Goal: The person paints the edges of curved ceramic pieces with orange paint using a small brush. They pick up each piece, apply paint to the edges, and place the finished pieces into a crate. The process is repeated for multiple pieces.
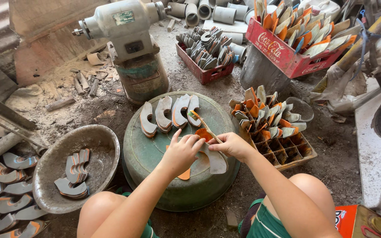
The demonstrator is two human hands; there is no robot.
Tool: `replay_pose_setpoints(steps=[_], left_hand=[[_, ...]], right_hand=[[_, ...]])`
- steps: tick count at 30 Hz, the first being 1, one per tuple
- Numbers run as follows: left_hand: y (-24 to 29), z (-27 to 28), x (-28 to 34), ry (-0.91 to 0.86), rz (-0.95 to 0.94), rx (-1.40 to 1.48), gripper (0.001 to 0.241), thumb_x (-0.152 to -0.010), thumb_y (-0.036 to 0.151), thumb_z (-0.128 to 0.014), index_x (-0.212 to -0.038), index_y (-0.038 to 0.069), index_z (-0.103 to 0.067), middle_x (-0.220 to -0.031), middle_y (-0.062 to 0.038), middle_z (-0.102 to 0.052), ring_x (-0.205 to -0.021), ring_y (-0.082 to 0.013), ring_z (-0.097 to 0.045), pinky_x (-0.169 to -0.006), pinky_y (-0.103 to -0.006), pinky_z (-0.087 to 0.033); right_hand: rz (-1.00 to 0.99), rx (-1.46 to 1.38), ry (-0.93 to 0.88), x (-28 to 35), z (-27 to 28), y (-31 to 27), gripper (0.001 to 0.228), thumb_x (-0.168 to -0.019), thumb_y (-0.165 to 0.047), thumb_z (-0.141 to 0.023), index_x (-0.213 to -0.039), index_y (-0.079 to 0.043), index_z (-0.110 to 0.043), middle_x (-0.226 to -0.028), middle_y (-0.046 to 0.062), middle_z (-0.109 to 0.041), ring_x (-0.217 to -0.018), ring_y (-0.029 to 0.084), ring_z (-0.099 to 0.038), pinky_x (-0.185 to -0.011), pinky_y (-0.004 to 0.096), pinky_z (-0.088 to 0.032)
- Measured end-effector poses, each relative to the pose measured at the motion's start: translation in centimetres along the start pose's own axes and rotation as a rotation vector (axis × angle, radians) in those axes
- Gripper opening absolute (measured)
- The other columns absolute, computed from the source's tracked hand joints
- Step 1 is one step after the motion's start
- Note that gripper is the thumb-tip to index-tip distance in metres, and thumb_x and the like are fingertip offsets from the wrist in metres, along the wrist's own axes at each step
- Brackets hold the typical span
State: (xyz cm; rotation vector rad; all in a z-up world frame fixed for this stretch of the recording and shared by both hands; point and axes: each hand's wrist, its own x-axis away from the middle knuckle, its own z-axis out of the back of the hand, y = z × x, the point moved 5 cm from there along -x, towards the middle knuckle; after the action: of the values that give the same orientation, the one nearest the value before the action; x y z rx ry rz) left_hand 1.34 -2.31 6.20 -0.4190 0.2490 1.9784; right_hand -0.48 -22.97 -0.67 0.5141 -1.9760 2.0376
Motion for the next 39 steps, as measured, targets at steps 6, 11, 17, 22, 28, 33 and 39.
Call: replay_pose_setpoints(steps=[6,11,17,22,28,33,39], left_hand=[[0.2,-0.4,0.2,-0.047,-0.002,0.04,0.077,-0.067,0.029,-0.086,-0.135,0.011,-0.056,-0.124,-0.006,-0.061,-0.121,-0.0252,-0.059,-0.111,-0.0625,-0.034],[0.3,-0.7,0.5,-0.021,-0.012,0.015,0.071,-0.069,0.025,-0.086,-0.132,0.01,-0.057,-0.124,-0.005,-0.061,-0.117,-0.0231,-0.061,-0.108,-0.057,-0.039],[-0.4,-1.9,0.5,-0.066,0.053,0.028,0.071,-0.065,0.025,-0.088,-0.127,0.009,-0.056,-0.112,-0.006,-0.063,-0.106,-0.0248,-0.065,-0.094,-0.0475,-0.047],[-2.6,-2.5,0.9,-0.079,0.222,-0.002,0.069,-0.065,0.028,-0.09,-0.122,0.006,-0.057,-0.108,-0.009,-0.064,-0.094,-0.0285,-0.067,-0.082,-0.0428,-0.051],[-6.3,-2.3,2.2,-0.053,0.621,0.26,0.072,-0.066,0.034,-0.091,-0.126,0.008,-0.06,-0.111,-0.014,-0.066,-0.094,-0.033,-0.069,-0.078,-0.0432,-0.057],[-6.6,-1.7,2.6,-0.002,0.681,0.228,0.071,-0.067,0.033,-0.09,-0.126,0.007,-0.061,-0.111,-0.014,-0.066,-0.098,-0.0322,-0.069,-0.079,-0.0422,-0.057],[-8.4,-2.2,3.1,-0.083,0.832,0.235,0.067,-0.07,0.035,-0.09,-0.123,0.005,-0.06,-0.111,-0.015,-0.065,-0.097,-0.0323,-0.069,-0.079,-0.0424,-0.057]], right_hand=[[-0.024,0.094,-0.001,0.0,0.1,-0.1,0.029,-0.082,-0.02,-0.082,-0.108,-0.005,-0.08,-0.083,-0.002,-0.074,-0.065,0.004,-0.057,-0.055,0.022,-0.041],[-0.032,0.085,0.0,-0.3,0.0,0.3,0.029,-0.083,-0.019,-0.083,-0.107,-0.004,-0.08,-0.082,0.0,-0.072,-0.062,0.005,-0.054,-0.054,0.022,-0.04],[-0.054,-0.004,0.039,-1.2,-0.4,0.8,0.028,-0.084,-0.023,-0.081,-0.106,-0.005,-0.08,-0.082,0.001,-0.074,-0.06,0.006,-0.06,-0.053,0.023,-0.048],[-0.025,-0.093,0.291,-1.4,1.9,0.3,0.029,-0.088,-0.033,-0.075,-0.093,-0.004,-0.077,-0.07,-0.003,-0.067,-0.045,0.005,-0.035,-0.043,0.022,-0.03],[0.055,-0.07,0.32,-0.5,3.3,-1.0,0.037,-0.094,-0.038,-0.073,-0.101,-0.002,-0.075,-0.057,-0.007,-0.041,-0.046,0.003,-0.029,-0.043,0.021,-0.024],[0.082,-0.097,0.315,0.2,2.4,-1.8,0.037,-0.093,-0.036,-0.067,-0.113,-0.005,-0.074,-0.082,-0.006,-0.07,-0.049,0.002,-0.036,-0.044,0.021,-0.029],[0.1,0.048,0.371,1.0,1.4,-3.0,0.039,-0.101,-0.039,-0.061,-0.116,-0.006,-0.076,-0.089,0.001,-0.068,-0.055,0.004,-0.04,-0.049,0.022,-0.035]])
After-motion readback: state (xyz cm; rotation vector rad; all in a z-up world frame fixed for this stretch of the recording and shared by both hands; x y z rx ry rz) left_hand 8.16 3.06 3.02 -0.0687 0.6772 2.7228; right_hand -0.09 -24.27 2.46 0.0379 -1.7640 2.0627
